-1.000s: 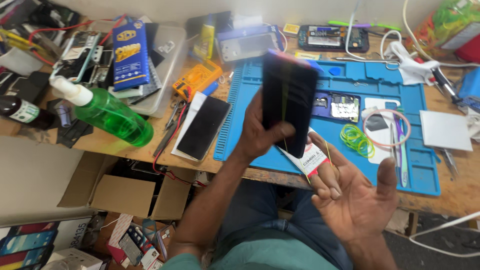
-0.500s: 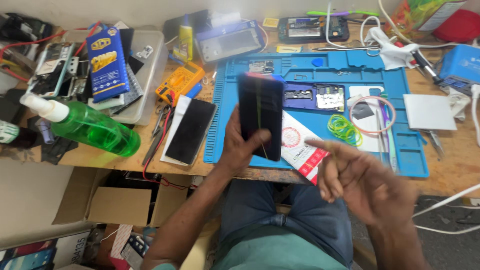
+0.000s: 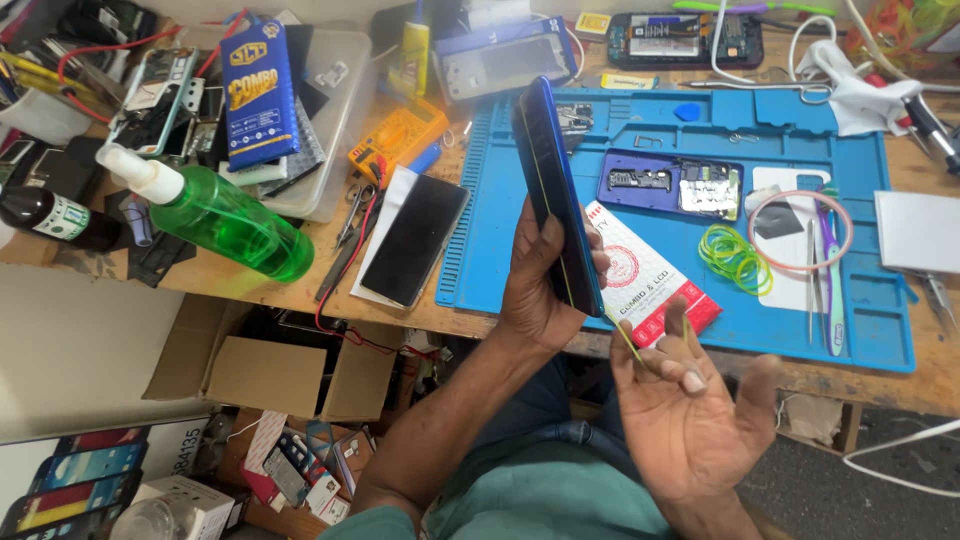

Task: The person wraps several rubber bands around a mobile phone to secure the screen assembly to the housing.

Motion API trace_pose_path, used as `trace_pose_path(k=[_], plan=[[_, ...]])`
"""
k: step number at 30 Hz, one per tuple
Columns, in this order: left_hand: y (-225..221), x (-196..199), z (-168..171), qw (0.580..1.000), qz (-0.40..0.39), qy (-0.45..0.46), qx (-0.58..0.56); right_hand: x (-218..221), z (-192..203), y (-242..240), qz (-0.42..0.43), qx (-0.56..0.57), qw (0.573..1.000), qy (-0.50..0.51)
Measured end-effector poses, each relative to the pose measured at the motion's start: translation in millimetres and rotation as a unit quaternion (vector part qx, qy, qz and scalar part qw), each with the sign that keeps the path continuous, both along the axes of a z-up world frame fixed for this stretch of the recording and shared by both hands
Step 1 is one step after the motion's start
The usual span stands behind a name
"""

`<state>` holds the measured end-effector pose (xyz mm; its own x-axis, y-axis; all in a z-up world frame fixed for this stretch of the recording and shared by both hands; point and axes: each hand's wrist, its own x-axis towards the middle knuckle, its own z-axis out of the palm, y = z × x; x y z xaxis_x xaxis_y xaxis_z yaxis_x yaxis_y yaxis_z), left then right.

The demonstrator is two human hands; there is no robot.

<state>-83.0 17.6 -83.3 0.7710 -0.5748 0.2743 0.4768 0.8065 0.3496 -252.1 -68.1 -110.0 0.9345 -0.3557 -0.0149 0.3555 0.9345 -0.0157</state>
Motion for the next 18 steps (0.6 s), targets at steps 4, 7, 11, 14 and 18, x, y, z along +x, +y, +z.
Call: trace_pose_path(k=[4,7,11,14,18], plan=[[2.9,0.2,-4.4,0.991,0.047,-0.117,0.035,2.7,9.6,-9.3,0.085,-0.055,0.994,-0.05],[19.3,4.9,-6.3,0.927,0.143,-0.284,0.198,7.9,19.4,-23.2,0.113,-0.094,0.988,0.036],[37.8,14.0,-16.2,0.767,0.176,-0.537,0.304,4.6,46.6,-42.8,0.155,-0.227,0.96,0.051],[45.1,20.4,-21.7,0.72,0.139,-0.597,0.326,-4.9,71.2,-54.2,0.145,-0.318,0.935,0.062],[49.5,24.4,-23.0,0.672,0.14,-0.637,0.35,-5.2,85.9,-68.5,0.156,-0.373,0.915,0.016]])
